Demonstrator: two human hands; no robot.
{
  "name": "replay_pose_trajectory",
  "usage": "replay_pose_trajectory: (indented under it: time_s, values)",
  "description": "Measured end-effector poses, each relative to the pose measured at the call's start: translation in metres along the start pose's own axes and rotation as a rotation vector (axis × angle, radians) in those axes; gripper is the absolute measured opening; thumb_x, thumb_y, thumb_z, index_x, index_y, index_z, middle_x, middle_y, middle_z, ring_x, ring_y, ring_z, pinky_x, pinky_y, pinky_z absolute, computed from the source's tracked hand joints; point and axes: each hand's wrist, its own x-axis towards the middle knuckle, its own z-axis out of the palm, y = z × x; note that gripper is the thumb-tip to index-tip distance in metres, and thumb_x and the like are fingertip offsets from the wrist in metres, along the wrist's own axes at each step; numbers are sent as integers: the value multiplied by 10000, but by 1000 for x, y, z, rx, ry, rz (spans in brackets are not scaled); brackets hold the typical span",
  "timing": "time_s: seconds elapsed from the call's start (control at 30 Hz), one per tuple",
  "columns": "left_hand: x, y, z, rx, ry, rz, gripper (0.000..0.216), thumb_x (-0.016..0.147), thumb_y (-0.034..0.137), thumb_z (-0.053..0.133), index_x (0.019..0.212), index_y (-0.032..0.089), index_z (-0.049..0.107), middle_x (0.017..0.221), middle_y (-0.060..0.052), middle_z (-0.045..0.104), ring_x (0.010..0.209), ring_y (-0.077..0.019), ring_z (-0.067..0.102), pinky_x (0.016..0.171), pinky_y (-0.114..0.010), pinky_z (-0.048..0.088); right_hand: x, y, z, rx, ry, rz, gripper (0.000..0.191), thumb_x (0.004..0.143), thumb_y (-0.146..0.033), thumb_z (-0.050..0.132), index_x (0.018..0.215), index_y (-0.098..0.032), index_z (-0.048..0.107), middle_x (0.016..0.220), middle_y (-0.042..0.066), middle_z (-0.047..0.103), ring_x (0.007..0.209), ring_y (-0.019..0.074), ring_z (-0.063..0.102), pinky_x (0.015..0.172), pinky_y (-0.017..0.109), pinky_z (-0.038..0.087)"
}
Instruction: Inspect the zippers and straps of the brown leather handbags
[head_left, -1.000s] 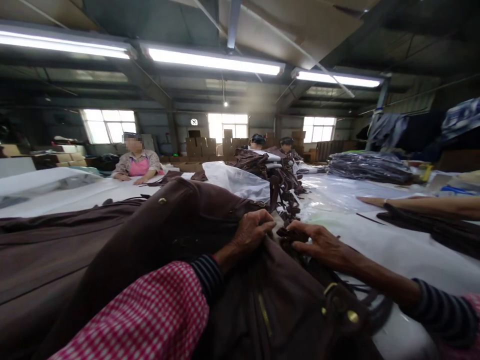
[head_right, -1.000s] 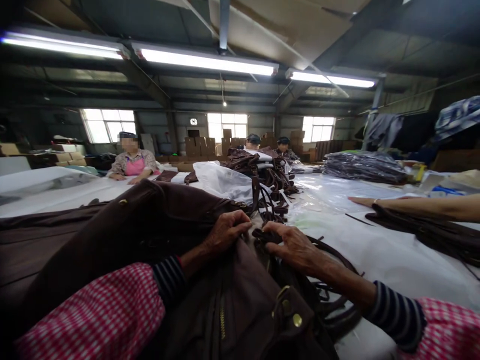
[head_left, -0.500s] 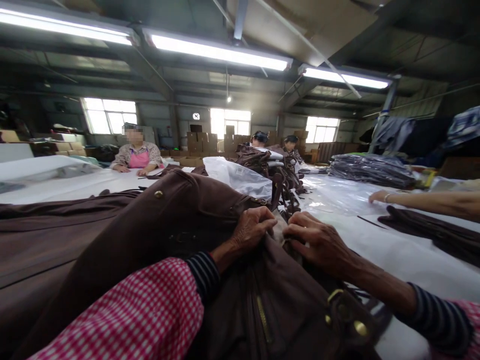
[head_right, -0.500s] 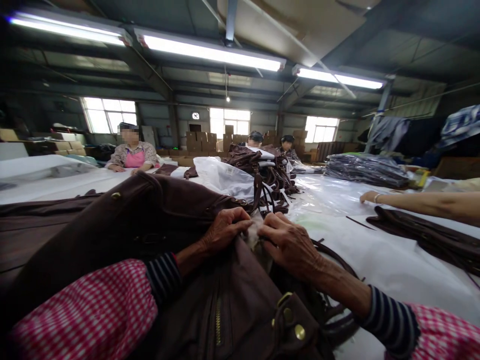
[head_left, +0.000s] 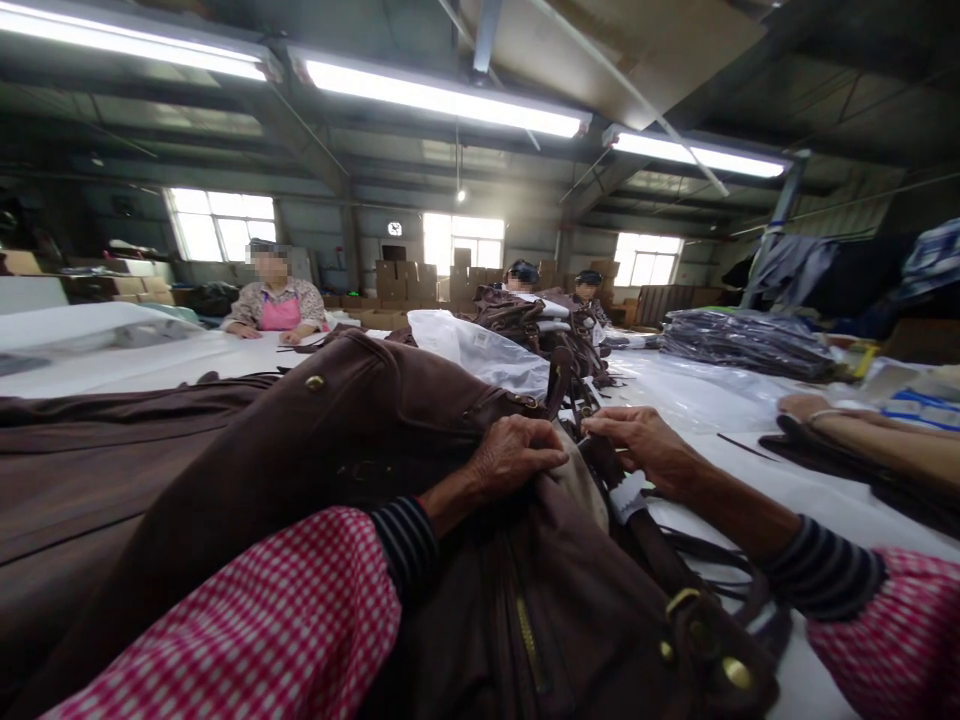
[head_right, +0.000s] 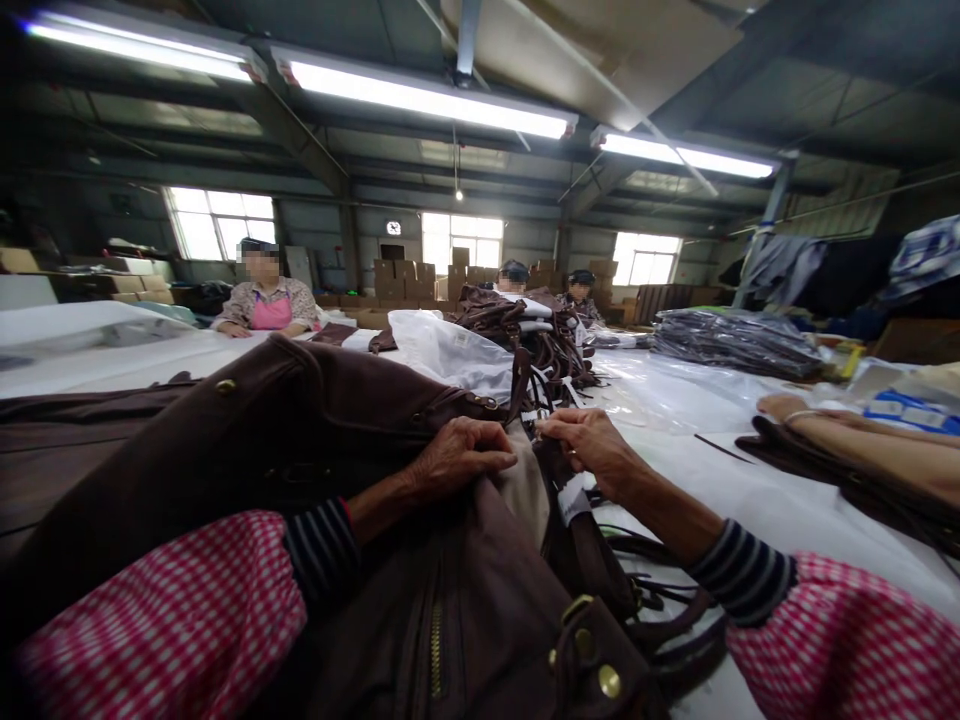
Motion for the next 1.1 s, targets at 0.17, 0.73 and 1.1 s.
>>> replay_pose_trajectory:
  time_s: [0.17,0.73,1.1]
  values:
    - [1,5,-1,72,7,-33,168,789,317,671,765,169,746,719,-1,703,711,-161,613,650,-226,412,-4,-5,4,-34,10,-50,431,748,-563,737,785,-136,696,552,-36,489,442,74,365,388,210,221]
    - [2,5,3,165,57,-56,149,775,308,667,799,211,778,769,4,747,762,-180,646,665,-233,412,-21,-9,8,-185,-148,-254,243,718,-331,709,867,-158,792,794,38,695,599,137,572,536,253,446]
    - [1,-5,2,-118,83,-71,234,772,376,669,736,154,730,639,-22,692,624,-155,595,599,-231,400,-29,-9,6,-827,-66,-547,215,931,-204,504,865,-201,708,868,50,675,814,205,623,757,330,431]
